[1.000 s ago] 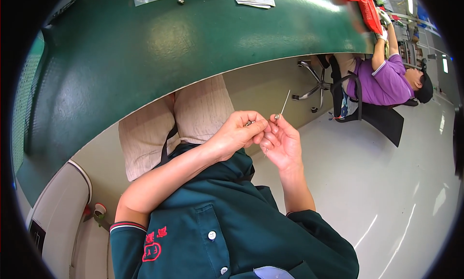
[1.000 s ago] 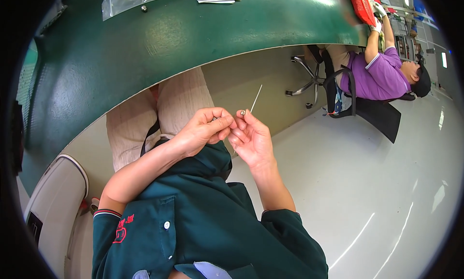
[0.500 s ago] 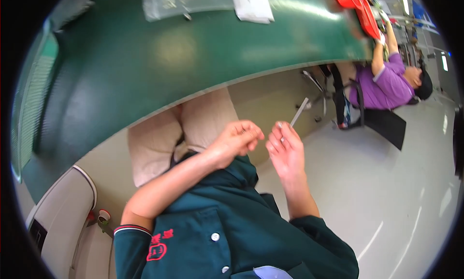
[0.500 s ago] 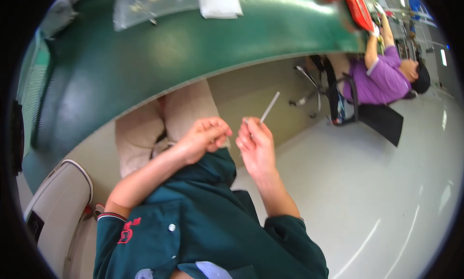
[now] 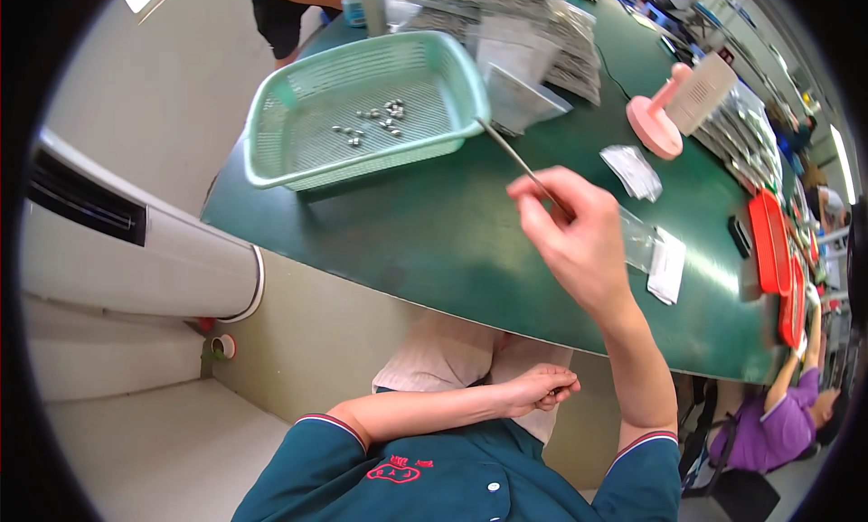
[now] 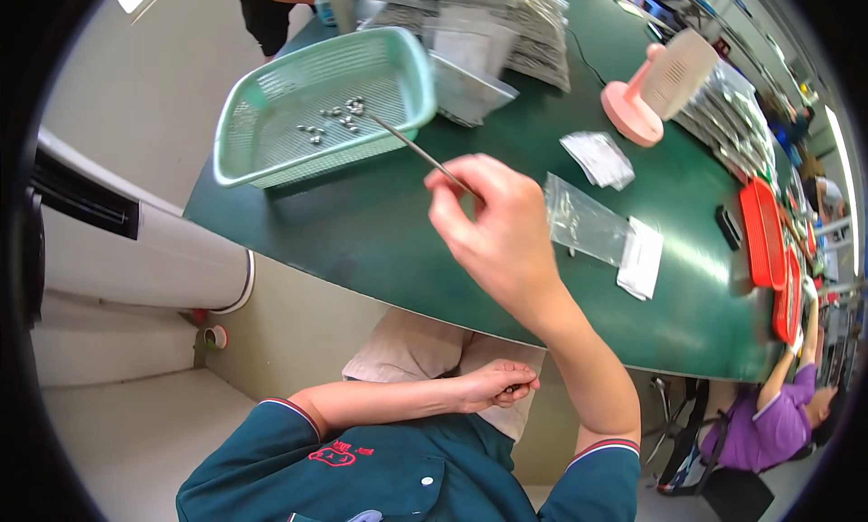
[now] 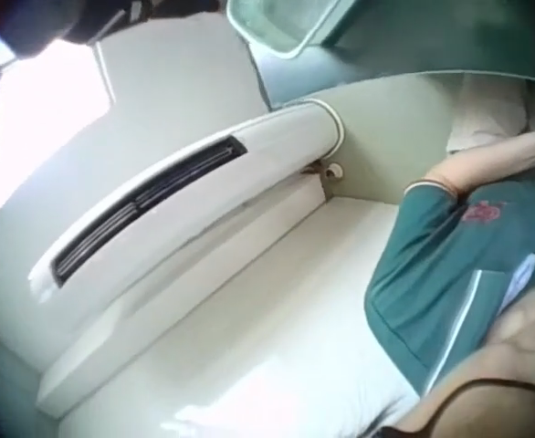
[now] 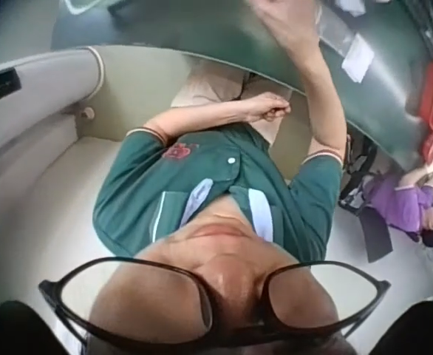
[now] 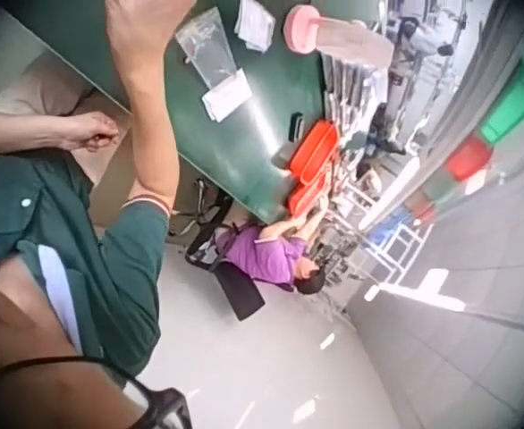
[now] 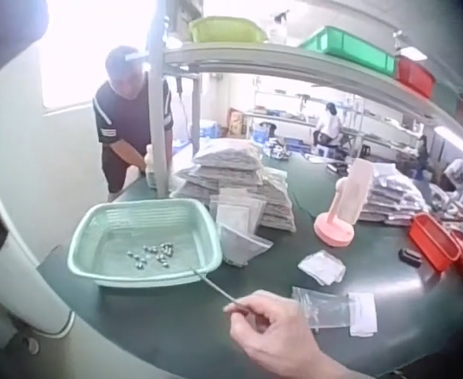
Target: The person is assembling small metal rings onto a thin metal rod at a workbench.
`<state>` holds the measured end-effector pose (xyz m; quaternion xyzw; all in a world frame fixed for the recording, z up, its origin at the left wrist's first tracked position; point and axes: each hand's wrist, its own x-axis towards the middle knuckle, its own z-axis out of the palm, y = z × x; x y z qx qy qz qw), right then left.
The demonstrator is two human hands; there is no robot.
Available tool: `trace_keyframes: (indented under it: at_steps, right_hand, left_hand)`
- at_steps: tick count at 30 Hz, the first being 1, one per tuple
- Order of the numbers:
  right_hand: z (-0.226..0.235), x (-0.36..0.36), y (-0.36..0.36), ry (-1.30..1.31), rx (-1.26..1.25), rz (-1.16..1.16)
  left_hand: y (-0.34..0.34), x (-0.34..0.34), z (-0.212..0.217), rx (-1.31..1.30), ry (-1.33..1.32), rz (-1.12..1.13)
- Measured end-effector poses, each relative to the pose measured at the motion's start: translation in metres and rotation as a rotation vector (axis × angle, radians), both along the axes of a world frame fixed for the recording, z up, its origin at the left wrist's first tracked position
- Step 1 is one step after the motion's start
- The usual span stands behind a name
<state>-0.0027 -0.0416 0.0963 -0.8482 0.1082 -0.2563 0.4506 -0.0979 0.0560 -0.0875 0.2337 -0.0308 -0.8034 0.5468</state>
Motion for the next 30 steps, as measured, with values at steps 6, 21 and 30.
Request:
trace_keyframes:
  at_steps: [6,21,30]
  right_hand:
    - [-0.017,0.097,0.012,-0.085,-0.411,0.047]
    - [-0.011,-0.037,-0.007,0.222,0.058,-0.086]
    - [-0.091,-0.211,0.0,0.384,0.26,-0.444]
  left_hand:
    - [0.006,0.015,0.009,0.01,0.052,0.084]
    - [0.002,0.017,0.023,-0.06,-0.13,0.181]
    - [-0.014,-0.008,0.014,-0.189,-0.017,0.118]
